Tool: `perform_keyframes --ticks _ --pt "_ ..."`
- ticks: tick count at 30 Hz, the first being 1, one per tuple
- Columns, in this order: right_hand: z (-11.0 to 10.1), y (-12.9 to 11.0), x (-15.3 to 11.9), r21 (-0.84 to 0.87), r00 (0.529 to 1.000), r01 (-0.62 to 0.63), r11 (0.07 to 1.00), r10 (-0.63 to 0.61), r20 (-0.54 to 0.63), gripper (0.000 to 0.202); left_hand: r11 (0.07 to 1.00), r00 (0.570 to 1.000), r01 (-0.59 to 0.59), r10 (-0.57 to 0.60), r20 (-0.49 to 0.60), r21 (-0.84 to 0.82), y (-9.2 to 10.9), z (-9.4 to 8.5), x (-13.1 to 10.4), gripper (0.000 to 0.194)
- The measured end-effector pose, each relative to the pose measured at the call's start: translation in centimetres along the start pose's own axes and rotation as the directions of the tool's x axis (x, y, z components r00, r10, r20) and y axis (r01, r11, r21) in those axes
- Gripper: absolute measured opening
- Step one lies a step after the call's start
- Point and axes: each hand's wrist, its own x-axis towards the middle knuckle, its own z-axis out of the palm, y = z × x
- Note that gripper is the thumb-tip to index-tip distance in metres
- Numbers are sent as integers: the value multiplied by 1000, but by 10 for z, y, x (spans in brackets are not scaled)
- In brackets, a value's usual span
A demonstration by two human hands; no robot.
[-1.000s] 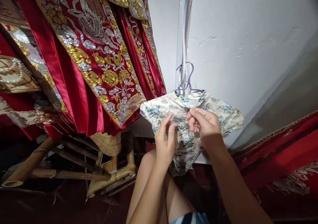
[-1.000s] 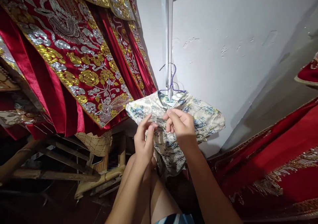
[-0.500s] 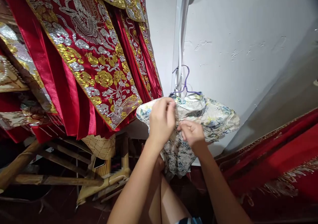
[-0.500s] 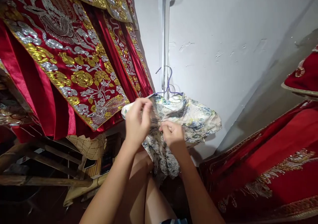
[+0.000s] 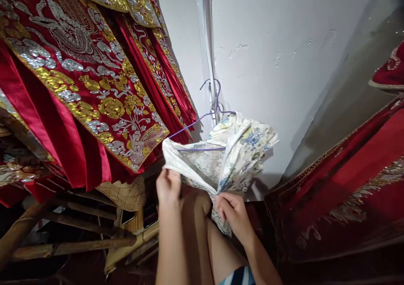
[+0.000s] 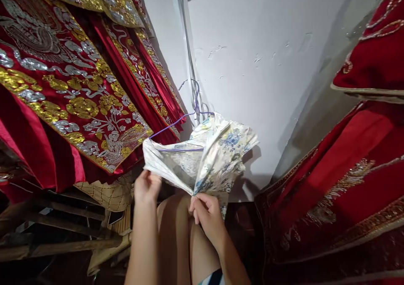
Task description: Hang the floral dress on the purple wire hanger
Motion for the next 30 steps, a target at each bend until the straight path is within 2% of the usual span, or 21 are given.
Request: perform_keyframes --ticks 3,5,7,9,11,14,17,19,22,25,27,29,30 --pt "-17 11 -3 23 997 -9 1000 11 -81 30 992 991 87 -76 -109 92 -41 -6 -38 15" --pt "-30 12 -4 36 991 6 999 -2 -134 33 982 988 118 -100 -121 151 -63 -8 -54 12" --pt "-39 9 -6 54 985 8 999 1 -171 36 954 993 119 -110 -48 277 -76 -6 -65 17" --pt "-46 6 -8 48 986 -24 999 31 -166 39 899 992 74 -111 61 431 -82 -2 -73 23" --pt "-51 6 -10 -13 987 -93 996 91 -130 40 854 983 -14 -84 165 519 -79 6 -82 31" --pt "-60 12 -6 -156 979 -174 972 153 -137 41 895 961 -72 -55 271 440 -66 26 -100 36" --pt "-68 13 3 -242 964 -117 963 51 -261 42 940 918 -52 -88 386 338 -49 48 -119 35" --pt "-69 7 7 -199 958 -76 977 16 -285 41 934 871 -68 -116 477 351 -41 60 -131 33" --pt "-65 -9 8 -1 984 -126 992 125 -125 43 910 798 -94 -173 577 404 -33 71 -143 30" --pt "-60 -22 10 135 974 -227 964 226 23 56 883 744 -143 -203 637 447 -26 75 -148 28" --pt "-60 -28 15 207 940 -341 917 327 99 62 857 687 -207 -216 694 471 -19 74 -146 26" --pt "-61 -34 22 266 886 -460 847 421 193 56 855 627 -236 -230 745 463 -11 71 -141 21" --pt "-60 -36 26 280 867 -494 823 444 225 50 863 629 -239 -211 749 444 -8 68 -138 20"
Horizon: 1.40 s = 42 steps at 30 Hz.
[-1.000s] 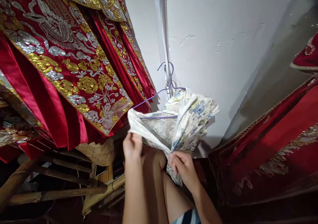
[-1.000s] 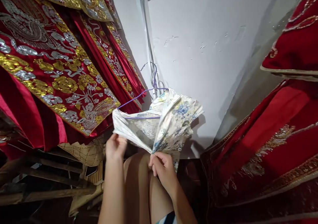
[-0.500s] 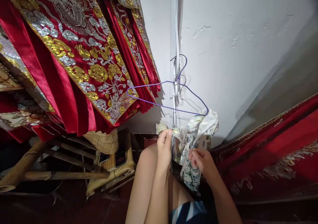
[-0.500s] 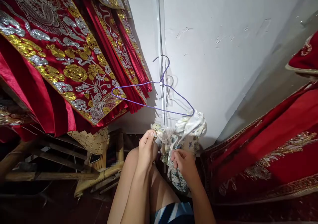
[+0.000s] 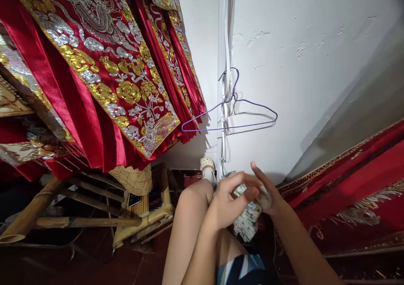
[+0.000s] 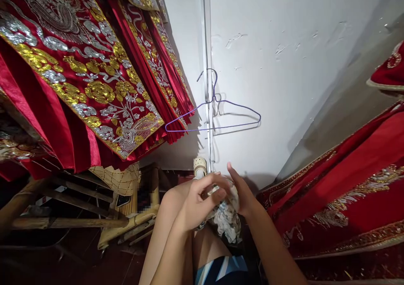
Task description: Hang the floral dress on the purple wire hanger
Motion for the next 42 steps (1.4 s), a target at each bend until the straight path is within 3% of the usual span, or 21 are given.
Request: perform_keyframes --ticks 4,5,8,10,12,14,16,19,21,24,26,28,30,32,34,37,39,40,42 --pt "12 -16 5 -61 990 -12 998 20 142 23 997 963 -65 72 -259 37 -13 -19 1 37" --pt "15 -20 5 -109 982 -5 994 26 188 20 997 966 -42 56 -254 57 -20 -23 1 39" --pt "21 -37 -2 -255 963 16 967 54 262 19 985 994 106 -102 -32 133 -42 -35 -4 47" --pt "19 -52 -8 -346 967 35 938 56 248 20 946 976 186 -209 62 266 -54 -46 -12 50" --pt "12 -66 -10 -443 979 64 894 31 202 20 865 952 245 -301 62 438 -61 -62 -20 50" --pt "5 -76 -4 -568 988 142 811 -84 127 17 774 929 303 -370 10 555 -62 -78 -27 52" --pt "-2 -80 12 -690 940 281 667 -336 59 16 732 915 360 -398 -65 579 -58 -89 -31 54" --pt "-9 -78 53 -784 744 440 437 -666 46 38 769 910 407 -387 -147 492 -39 -84 -31 54" --pt "-12 -75 83 -805 686 467 367 -724 68 53 815 920 392 -359 -159 427 -20 -69 -29 50" --pt "-15 -74 120 -847 734 418 330 -671 101 66 867 943 333 -301 -143 371 7 -45 -25 43" --pt "-16 -75 134 -880 779 359 310 -620 99 69 881 952 304 -269 -144 362 18 -38 -23 38" --pt "-18 -76 137 -909 779 320 265 -620 94 60 877 957 287 -247 -151 386 18 -42 -23 35" --pt "-21 -77 130 -925 745 320 207 -658 110 40 847 960 276 -223 -169 454 11 -55 -25 34" --pt "-27 -77 116 -924 713 343 167 -687 141 25 779 962 273 -226 -153 565 1 -71 -29 38" --pt "-33 -78 96 -923 703 348 161 -697 143 20 654 947 284 -308 -97 701 -9 -86 -33 41" --pt "-40 -83 66 -936 695 305 175 -713 93 16 371 839 334 -535 -95 867 -19 -98 -35 38" --pt "-41 -89 51 -942 687 277 190 -725 56 17 216 795 355 -582 -172 910 -22 -102 -32 35" --pt "-41 -92 45 -942 681 267 202 -731 37 18 185 811 351 -551 -199 918 -22 -103 -27 34" --pt "-39 -98 37 -941 674 246 235 -738 -8 21 223 892 330 -391 -226 917 -19 -108 -14 34"
